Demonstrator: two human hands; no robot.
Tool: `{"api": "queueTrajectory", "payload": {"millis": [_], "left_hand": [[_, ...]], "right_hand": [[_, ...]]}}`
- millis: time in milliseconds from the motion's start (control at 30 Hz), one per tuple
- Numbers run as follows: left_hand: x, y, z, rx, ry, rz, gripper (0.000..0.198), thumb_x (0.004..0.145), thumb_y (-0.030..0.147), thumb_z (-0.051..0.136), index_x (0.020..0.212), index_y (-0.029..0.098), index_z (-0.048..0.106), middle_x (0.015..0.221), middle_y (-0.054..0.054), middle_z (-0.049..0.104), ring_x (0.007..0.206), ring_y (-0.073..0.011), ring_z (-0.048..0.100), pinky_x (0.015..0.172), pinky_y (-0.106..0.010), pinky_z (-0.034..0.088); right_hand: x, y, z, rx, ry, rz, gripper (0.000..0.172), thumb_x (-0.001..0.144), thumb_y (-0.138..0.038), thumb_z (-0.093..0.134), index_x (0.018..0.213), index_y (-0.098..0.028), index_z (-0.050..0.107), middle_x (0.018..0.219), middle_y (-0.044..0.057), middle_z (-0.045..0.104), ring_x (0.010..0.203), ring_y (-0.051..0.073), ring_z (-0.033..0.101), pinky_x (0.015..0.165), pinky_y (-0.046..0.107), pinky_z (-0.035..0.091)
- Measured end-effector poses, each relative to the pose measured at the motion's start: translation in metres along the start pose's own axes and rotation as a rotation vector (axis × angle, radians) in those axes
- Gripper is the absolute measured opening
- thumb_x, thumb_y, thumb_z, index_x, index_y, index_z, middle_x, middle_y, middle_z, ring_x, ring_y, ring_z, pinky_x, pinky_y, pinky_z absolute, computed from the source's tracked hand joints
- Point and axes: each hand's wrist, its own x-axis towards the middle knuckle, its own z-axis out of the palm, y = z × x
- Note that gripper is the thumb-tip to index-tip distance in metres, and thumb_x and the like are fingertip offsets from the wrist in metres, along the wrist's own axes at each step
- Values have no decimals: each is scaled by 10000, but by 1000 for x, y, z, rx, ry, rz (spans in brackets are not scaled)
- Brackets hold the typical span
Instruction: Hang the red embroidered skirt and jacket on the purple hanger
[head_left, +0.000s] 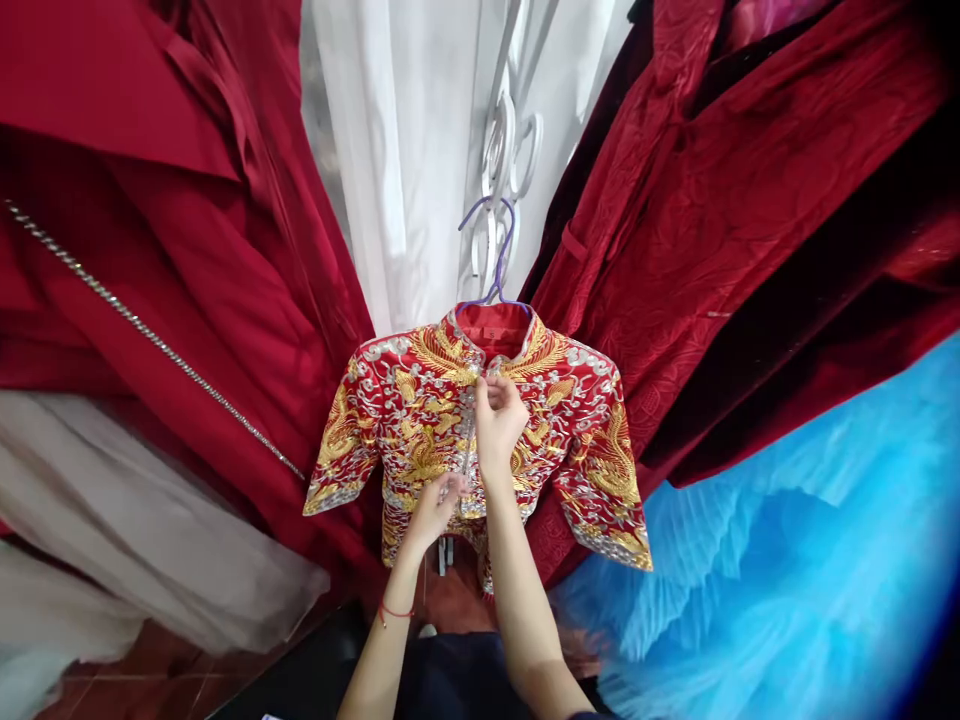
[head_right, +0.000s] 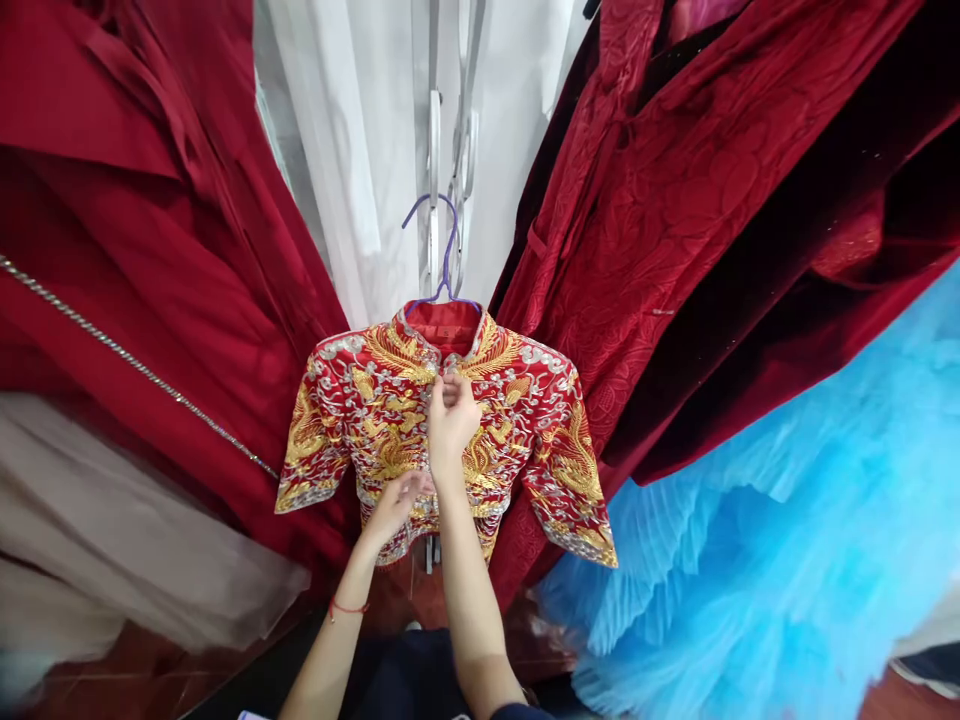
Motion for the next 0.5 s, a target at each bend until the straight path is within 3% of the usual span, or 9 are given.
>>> {"api": "queueTrajectory", "payload": {"millis": [100, 200, 400, 500], "left_hand": [[6, 27, -1, 27, 0, 72, 439, 958, 554, 508, 1042, 167, 698, 1015, -115, 759, 966, -237, 708, 948, -379, 521], [9, 49, -2, 61, 78, 136, 369, 977, 481, 514, 1094, 176, 685, 1102, -121, 739, 1043, -237, 693, 963, -370, 516], [16, 71, -6, 136, 366, 334, 343, 976, 381, 546, 1280, 224, 575, 1282, -123, 654, 1162, -227, 643, 1014, -382, 505], [24, 81, -2, 175, 414, 431, 350, 980, 357, 542, 1305, 229, 554, 1306, -130, 628, 1140, -220, 639, 992, -380, 519]], "right_hand": [[-1, -3, 6, 131, 13, 88, 282, 850, -472, 622, 848, -190, 599, 683, 9, 666, 565, 147, 626, 574, 270, 521], [-1, -7, 7, 231, 6, 144, 312, 824, -493, 656, 830, -190, 586, 653, 1, 652, 536, 137, 605, 541, 258, 512], [3, -12, -4, 232, -79, 161, 336, 830, -517, 665, 810, -187, 602, 610, -5, 644, 509, 136, 596, 530, 255, 502], [3, -12, -8, 213, -121, 169, 333, 842, -521, 650, 806, -192, 613, 602, -1, 650, 491, 138, 587, 525, 261, 500]]}}
